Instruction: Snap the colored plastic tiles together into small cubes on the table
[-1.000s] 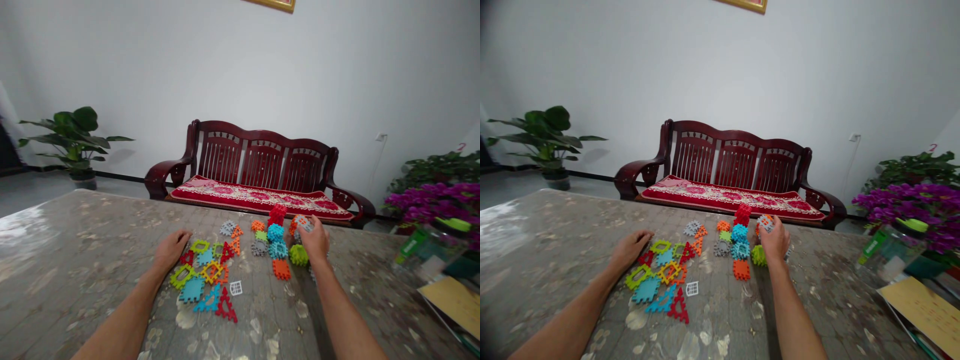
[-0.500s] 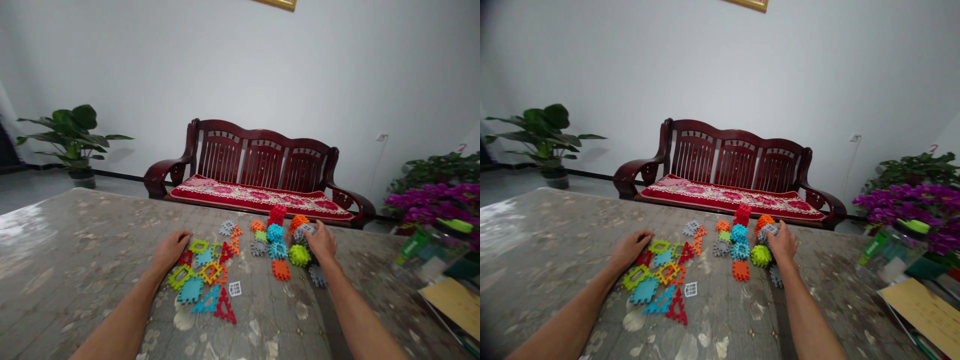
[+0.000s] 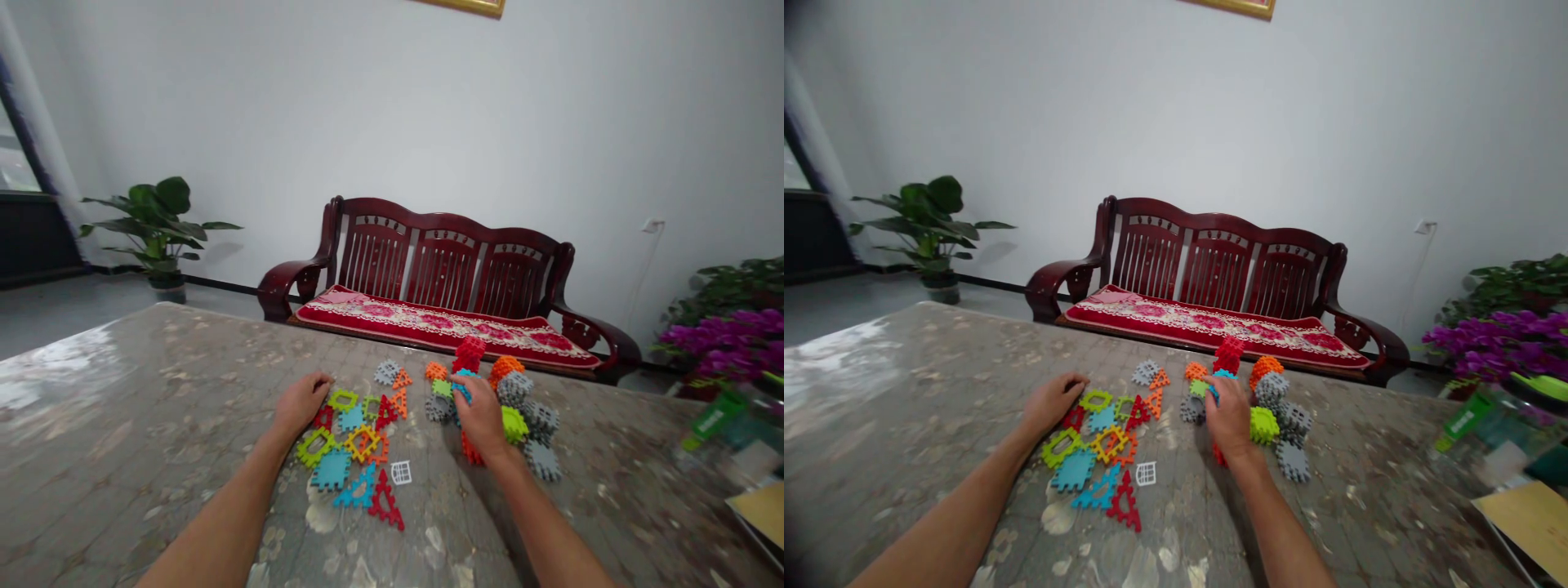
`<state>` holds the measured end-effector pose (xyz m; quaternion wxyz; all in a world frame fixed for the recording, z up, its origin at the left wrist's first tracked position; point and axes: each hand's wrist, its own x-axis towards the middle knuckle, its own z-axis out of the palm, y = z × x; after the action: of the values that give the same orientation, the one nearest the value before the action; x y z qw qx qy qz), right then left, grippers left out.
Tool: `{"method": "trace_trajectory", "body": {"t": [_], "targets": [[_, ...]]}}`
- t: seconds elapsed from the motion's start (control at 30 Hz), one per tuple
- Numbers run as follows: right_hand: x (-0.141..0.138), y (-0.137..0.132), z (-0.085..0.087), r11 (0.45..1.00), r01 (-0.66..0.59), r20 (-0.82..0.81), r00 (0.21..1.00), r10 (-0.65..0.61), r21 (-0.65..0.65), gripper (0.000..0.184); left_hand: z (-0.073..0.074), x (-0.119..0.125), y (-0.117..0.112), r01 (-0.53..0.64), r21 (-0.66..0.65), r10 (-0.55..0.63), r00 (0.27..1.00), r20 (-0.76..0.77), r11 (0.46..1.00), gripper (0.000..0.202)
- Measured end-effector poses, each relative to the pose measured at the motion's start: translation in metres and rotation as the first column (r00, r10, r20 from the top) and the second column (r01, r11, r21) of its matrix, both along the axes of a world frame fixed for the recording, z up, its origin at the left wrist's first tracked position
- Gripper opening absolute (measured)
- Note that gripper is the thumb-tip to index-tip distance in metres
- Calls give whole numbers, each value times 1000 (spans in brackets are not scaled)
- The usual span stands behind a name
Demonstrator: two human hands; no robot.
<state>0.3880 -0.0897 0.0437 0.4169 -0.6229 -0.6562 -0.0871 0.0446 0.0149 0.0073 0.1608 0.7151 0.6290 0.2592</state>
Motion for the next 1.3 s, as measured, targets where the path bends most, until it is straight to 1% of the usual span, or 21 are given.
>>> {"method": "trace_trajectory", "body": {"t": [0.03,0.1,0.13,0.2,0.27,0.4,0.53,0.63,0.7,0.77,0.9,1.07,1.13,1.3], "targets": [[-13,4,-4,998,-55,12,998,56,-19,32,1,0,-1,-3,-1,3,1000,-1,1000,31],[-37,14,-11,989,-119,40,992,122,-84,36,2,1,-2,-1,-6,1,1000,-5,1000,31],[-48,20,-14,982,-125,58,989,135,-139,38,3,1,-2,-1,-13,1,1000,-7,1000,32],[-65,35,-18,961,-95,91,988,122,-258,43,4,2,-4,0,-30,0,1000,-4,1000,33],[-79,51,-19,944,-61,102,990,99,-323,46,5,2,-4,-8,-46,8,1000,1,999,33],[-97,81,-19,918,-10,113,992,60,-396,50,3,3,-3,-23,-47,23,1000,-7,999,31],[-108,104,-18,878,31,144,989,44,-477,65,1,4,-2,-26,-39,25,1000,-6,999,30],[-113,114,-16,841,54,168,985,44,-538,76,1,4,-2,-27,-36,27,1000,-4,999,30],[-114,118,-15,823,65,185,982,48,-564,78,1,5,-3,-29,-32,29,1000,-4,999,30],[-115,119,-14,818,68,204,977,61,-571,73,0,5,-2,-32,-33,32,999,-6,999,30],[-115,116,-14,828,69,241,967,81,-556,59,0,6,-1,-34,-46,33,999,-6,998,30],[-115,111,-14,843,68,255,963,83,-533,49,0,6,-2,-33,-37,33,999,-11,999,30],[-116,110,-13,849,55,251,964,92,-525,48,0,5,-2,-31,-39,30,999,-11,999,31],[-116,105,-8,869,13,215,971,108,-495,54,-2,4,0,-23,-36,23,1000,-8,999,31]]}}
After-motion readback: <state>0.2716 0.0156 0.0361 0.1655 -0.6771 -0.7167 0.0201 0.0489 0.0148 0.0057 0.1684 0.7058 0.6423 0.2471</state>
